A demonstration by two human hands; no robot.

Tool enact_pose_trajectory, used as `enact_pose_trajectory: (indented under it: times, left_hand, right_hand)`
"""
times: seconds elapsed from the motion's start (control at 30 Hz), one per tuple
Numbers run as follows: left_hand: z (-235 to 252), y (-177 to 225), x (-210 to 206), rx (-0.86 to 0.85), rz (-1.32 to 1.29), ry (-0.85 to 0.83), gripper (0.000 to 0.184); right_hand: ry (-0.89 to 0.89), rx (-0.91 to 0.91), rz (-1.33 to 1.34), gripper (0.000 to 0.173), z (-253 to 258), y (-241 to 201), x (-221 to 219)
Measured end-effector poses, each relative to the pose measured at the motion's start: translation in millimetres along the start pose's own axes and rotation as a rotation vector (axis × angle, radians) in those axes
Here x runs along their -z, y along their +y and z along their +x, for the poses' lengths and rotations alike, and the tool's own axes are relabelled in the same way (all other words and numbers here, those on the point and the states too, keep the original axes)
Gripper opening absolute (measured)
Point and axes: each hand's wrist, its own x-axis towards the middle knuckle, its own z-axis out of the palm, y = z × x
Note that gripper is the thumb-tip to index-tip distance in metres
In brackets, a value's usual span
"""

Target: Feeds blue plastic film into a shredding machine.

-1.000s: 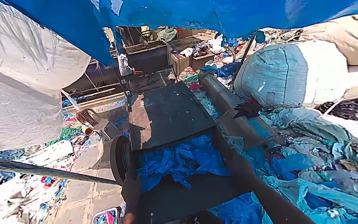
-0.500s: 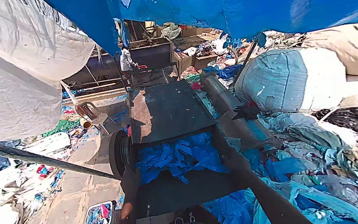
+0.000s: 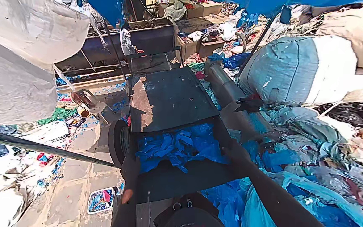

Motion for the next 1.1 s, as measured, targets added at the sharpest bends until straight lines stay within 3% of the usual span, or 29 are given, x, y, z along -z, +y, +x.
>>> enact_pose_trajectory:
  times: [0.17,0.63,1.1]
  left_hand:
    - [-14.5,12.0,14.0,-0.002,-0.024,-0.001,0.064]
    - [-3.3,2.5,-0.3,0.010,0.013,0.015,0.064]
    - [1.8,-3.1,-8.7,0.005,0.008,0.032,0.063]
  right_hand:
    - [-0.004,-0.018,-0.015,0.076,-5.6,-4.0,2.0]
    - [-0.002,0.005,-0.044,0.069,2.0,0.4,-0.8]
    - [-0.025,-0.006,-0.021,0.076,-2.6,-4.3,4.1]
